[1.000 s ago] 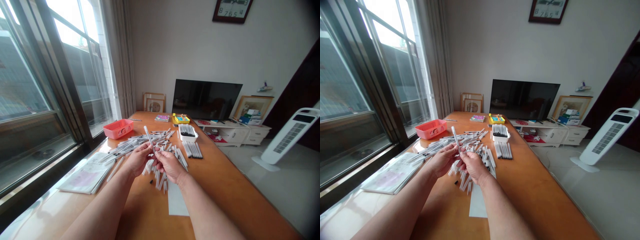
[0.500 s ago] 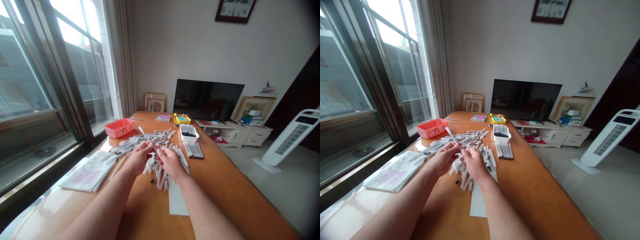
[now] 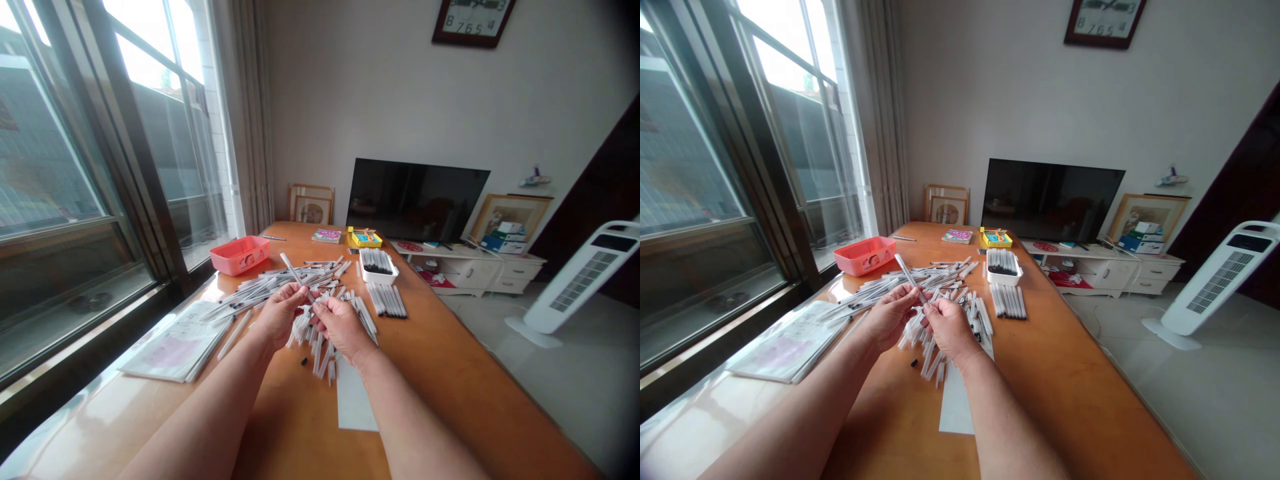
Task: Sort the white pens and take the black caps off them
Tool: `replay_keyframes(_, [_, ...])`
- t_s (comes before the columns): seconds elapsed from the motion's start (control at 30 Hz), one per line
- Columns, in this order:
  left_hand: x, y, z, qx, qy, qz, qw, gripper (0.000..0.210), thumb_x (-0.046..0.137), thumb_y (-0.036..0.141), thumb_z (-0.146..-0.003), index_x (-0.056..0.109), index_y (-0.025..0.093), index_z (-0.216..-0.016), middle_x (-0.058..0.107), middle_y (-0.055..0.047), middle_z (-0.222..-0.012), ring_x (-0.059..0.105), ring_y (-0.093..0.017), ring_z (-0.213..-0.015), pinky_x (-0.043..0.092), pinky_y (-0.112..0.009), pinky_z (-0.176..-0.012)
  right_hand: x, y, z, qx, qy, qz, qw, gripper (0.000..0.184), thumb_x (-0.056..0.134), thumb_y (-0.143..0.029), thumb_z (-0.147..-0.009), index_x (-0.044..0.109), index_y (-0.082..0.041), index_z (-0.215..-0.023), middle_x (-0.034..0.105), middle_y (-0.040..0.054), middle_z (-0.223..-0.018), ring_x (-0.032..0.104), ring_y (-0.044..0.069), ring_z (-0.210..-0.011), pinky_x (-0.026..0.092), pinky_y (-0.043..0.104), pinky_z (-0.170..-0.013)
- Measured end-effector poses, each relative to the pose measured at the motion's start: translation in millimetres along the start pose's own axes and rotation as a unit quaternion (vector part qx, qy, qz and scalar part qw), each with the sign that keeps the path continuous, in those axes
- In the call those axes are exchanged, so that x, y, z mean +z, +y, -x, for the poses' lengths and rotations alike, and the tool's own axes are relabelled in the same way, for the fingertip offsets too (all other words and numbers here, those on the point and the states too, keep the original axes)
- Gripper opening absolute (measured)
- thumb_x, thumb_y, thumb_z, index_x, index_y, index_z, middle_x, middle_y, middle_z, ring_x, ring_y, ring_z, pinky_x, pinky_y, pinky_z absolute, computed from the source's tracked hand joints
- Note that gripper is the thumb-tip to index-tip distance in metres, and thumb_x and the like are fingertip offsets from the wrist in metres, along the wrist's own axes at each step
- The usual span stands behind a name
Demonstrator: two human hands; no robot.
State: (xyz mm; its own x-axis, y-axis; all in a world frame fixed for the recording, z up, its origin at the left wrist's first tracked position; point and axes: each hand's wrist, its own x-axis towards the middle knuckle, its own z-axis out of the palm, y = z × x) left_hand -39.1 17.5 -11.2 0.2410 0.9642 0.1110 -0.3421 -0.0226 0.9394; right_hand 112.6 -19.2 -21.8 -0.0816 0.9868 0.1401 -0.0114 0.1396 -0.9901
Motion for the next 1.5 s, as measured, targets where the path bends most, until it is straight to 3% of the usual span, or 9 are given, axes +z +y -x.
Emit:
replay_keyframes(0.13, [1.2,0,0,0.005,0.011,0.001,1.0,0.028,0.078,0.043,-0.08,0.064,0.019,-0.084,0.073,-0.005,-0.094,0.062,-0.015,-0.076,0.041,-0.028,-0.07,1,2,-2,-0.06,0.056,0.009,0.997,0.033,0.071,-0.051,-0.083,0.062,-0.019,-0.086,0.062,-0.001,-0.073,0.05,0.012,-0.062,0.037,0.025,-0.057])
replay_keyframes(0.3, [0.7,0,0,0.003,0.011,-0.013,1.0,0.028,0.076,0.045,-0.081,0.066,0.019,-0.085,0.072,-0.004,-0.09,0.06,-0.014,-0.073,0.039,-0.028,-0.07,1,2,-2,0.014,0.007,-0.028,0.999,0.039,0.06,-0.058,-0.089,0.065,-0.019,-0.093,0.065,0.0021,-0.077,0.051,0.013,-0.059,0.033,0.025,-0.05])
replay_keyframes(0.47, [0.6,-1,0,0.004,0.017,-0.01,1.0,0.028,0.077,0.044,-0.08,0.064,0.02,-0.083,0.074,-0.005,-0.096,0.061,-0.015,-0.077,0.039,-0.028,-0.072,2,3,-2,-0.053,0.062,-0.009,0.997,0.033,0.074,-0.049,-0.08,0.058,-0.02,-0.087,0.061,-0.0025,-0.075,0.051,0.011,-0.061,0.039,0.024,-0.056])
replay_keyframes(0.63, [0.2,-1,0,0.004,0.011,-0.02,1.0,0.029,0.077,0.046,-0.08,0.067,0.019,-0.083,0.072,-0.004,-0.085,0.059,-0.014,-0.07,0.038,-0.029,-0.07,1,1,-1,0.016,0.002,-0.003,1.0,0.041,0.056,-0.06,-0.09,0.061,-0.019,-0.089,0.064,0.0011,-0.075,0.051,0.012,-0.053,0.036,0.025,-0.05])
replay_keyframes(0.8, [1.1,-2,0,0.007,0.021,-0.01,1.0,0.029,0.078,0.045,-0.079,0.064,0.019,-0.08,0.073,-0.005,-0.091,0.06,-0.015,-0.074,0.039,-0.029,-0.072,2,2,-1,-0.038,0.046,-0.009,0.998,0.035,0.074,-0.049,-0.079,0.055,-0.021,-0.086,0.059,-0.0039,-0.071,0.05,0.011,-0.057,0.039,0.024,-0.055])
replay_keyframes(0.9, [1.4,-2,0,0.004,0.026,-0.015,1.0,0.03,0.079,0.044,-0.078,0.064,0.019,-0.081,0.072,-0.004,-0.086,0.059,-0.014,-0.072,0.038,-0.029,-0.071,2,3,-1,-0.001,0.033,-0.019,0.999,0.037,0.064,-0.056,-0.086,0.059,-0.02,-0.092,0.064,-0.0004,-0.078,0.05,0.011,-0.054,0.037,0.025,-0.051])
replay_keyframes(1.13, [3.9,-5,-1,0.002,0.069,-0.014,0.998,0.032,0.082,0.043,-0.074,0.062,0.018,-0.075,0.07,-0.004,-0.077,0.058,-0.013,-0.066,0.037,-0.028,-0.066,-2,4,-2,-0.042,0.038,0.08,0.995,0.025,0.062,-0.045,-0.087,0.059,-0.02,-0.083,0.064,-0.0015,-0.069,0.051,0.012,-0.052,0.039,0.026,-0.052])
replay_keyframes(1.3, [0.8,-5,-3,0.002,0.12,-0.02,0.993,0.04,0.085,0.046,-0.069,0.057,0.019,-0.073,0.064,0.0,-0.07,0.053,-0.011,-0.06,0.035,-0.027,-0.061,-1,4,-1,-0.108,0.087,0.225,0.964,0.015,0.065,-0.033,-0.082,0.057,-0.022,-0.075,0.059,-0.0029,-0.062,0.05,0.014,-0.054,0.036,0.027,-0.053])
replay_keyframes(1.5, [-6.4,-4,-7,0.006,0.142,0.008,0.99,0.044,0.084,0.049,-0.069,0.053,0.019,-0.077,0.062,0.001,-0.07,0.053,-0.01,-0.06,0.035,-0.025,-0.059,-7,13,-6,-0.128,0.123,0.273,0.945,0.01,0.062,-0.029,-0.081,0.056,-0.023,-0.076,0.061,-0.0021,-0.063,0.051,0.015,-0.056,0.036,0.028,-0.056])
